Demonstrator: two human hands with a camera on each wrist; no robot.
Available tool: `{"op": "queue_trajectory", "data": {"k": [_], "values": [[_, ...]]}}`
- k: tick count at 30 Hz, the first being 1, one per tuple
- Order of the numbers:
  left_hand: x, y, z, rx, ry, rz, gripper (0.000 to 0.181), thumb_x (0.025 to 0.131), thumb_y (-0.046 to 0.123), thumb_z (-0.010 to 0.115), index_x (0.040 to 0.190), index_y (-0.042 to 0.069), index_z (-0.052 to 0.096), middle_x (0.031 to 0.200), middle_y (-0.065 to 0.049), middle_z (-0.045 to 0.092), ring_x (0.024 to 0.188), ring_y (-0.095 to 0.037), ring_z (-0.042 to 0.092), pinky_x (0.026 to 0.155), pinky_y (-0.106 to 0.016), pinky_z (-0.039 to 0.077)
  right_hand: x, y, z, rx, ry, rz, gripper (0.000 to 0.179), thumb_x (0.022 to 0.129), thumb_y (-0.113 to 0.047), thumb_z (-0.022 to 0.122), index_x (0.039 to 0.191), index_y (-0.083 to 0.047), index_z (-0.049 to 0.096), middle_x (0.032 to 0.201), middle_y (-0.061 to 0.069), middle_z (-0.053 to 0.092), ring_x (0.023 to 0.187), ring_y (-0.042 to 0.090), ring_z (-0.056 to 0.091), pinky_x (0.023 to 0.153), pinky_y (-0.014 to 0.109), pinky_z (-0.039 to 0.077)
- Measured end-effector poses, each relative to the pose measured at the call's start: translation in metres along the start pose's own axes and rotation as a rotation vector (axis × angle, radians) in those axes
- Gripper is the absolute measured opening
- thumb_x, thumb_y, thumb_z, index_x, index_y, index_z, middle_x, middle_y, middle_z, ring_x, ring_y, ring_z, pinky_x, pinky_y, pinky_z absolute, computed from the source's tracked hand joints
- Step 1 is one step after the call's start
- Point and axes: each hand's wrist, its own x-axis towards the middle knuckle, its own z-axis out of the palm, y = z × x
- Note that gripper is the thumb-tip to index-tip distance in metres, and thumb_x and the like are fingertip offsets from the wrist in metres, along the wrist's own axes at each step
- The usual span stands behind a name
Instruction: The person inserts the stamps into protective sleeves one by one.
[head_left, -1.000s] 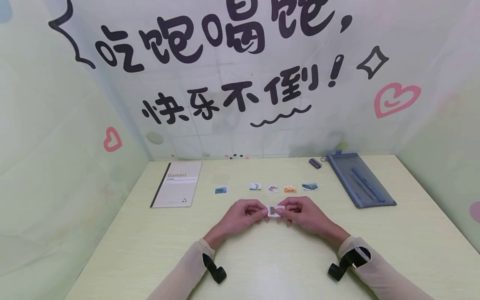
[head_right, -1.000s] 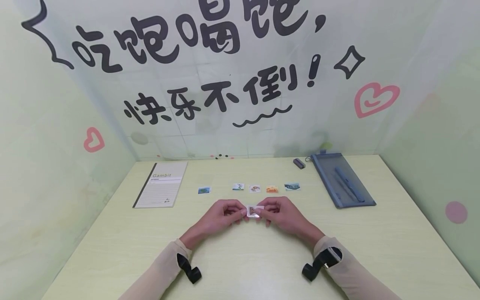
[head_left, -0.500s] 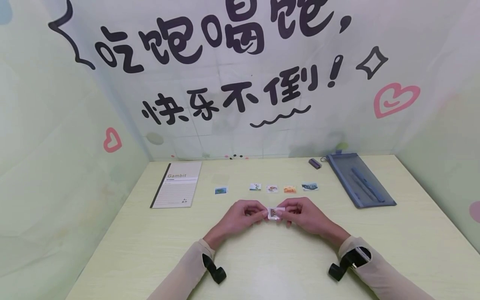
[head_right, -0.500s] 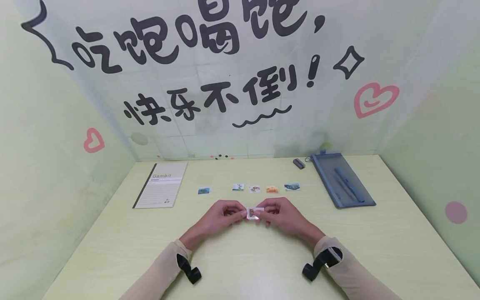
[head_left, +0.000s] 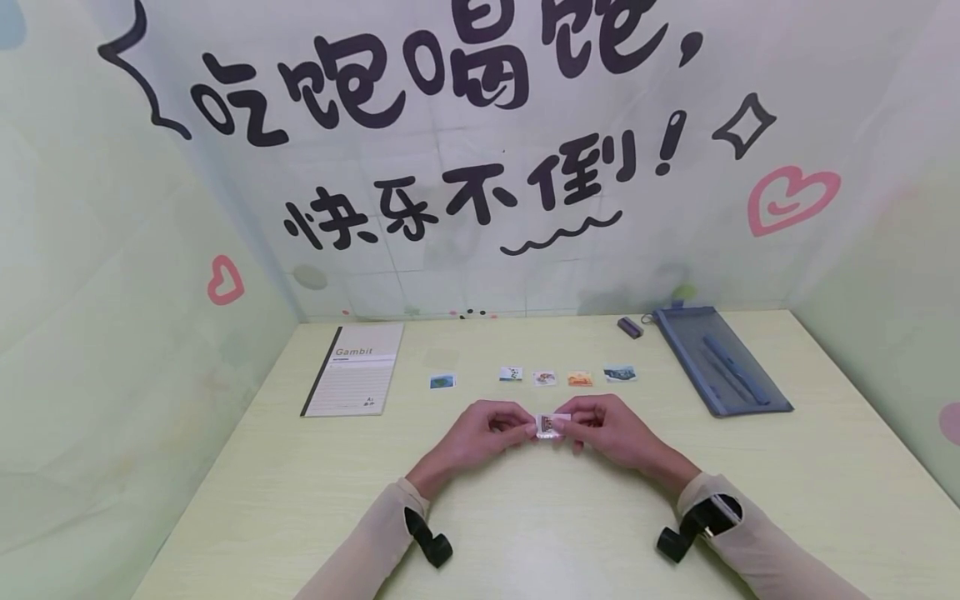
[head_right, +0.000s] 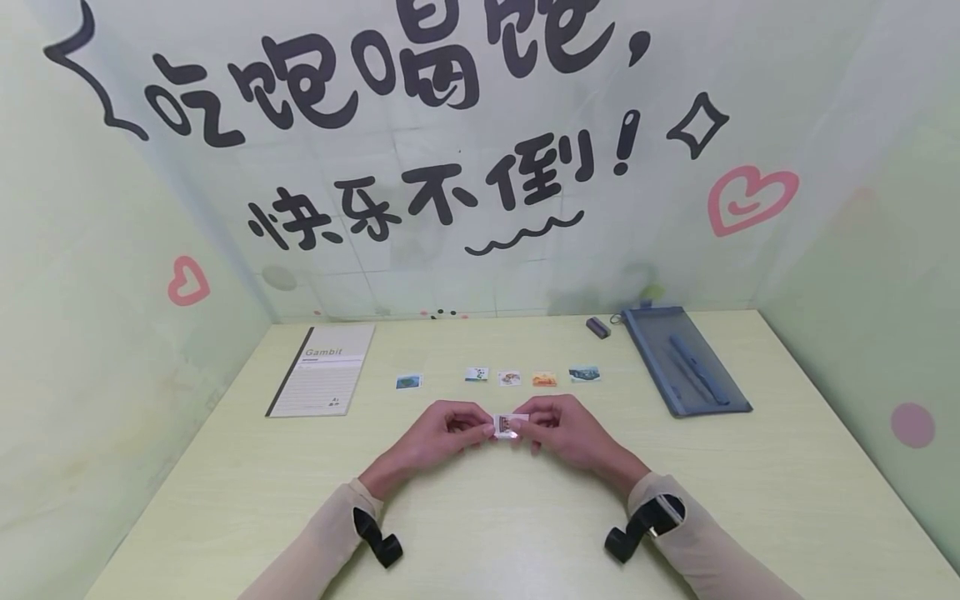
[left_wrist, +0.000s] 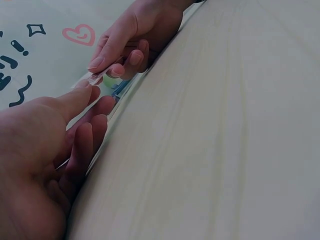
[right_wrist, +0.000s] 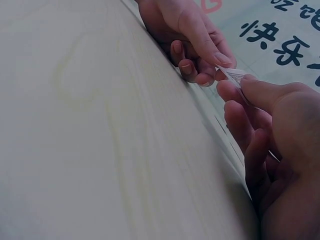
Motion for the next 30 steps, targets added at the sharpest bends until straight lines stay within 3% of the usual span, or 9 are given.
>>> {"op": "queue_trajectory", "data": {"k": [20,30], "values": [[0.0017,-0.0026,0.0000,0.010,-0.002,0.005,0.010,0.105,0.036,0.074,0.107,0.030,0.082,0.098,0.009,0.081,0.082,-0.007,0.069,0.078,-0.023,0.056,0.0020,0.0036,0.0012,-0.019,0.005,0.002,0.021,0.105,-0.032,0.074,0.117,-0.016,0.080,0.088,0.006,0.082,0.070,0.016,0.068,0.075,0.025,0.052],[0.0007,-0.0009,0.0022,0.009,0.016,-0.039,0.006,0.100,0.037,0.080,0.101,0.031,0.081,0.095,0.010,0.081,0.083,-0.009,0.071,0.079,-0.024,0.057,0.0017,0.0025,0.0034,-0.014,0.012,0.019,0.022,0.104,-0.032,0.075,0.118,-0.014,0.079,0.091,0.005,0.083,0.071,0.015,0.069,0.072,0.026,0.054]]}}
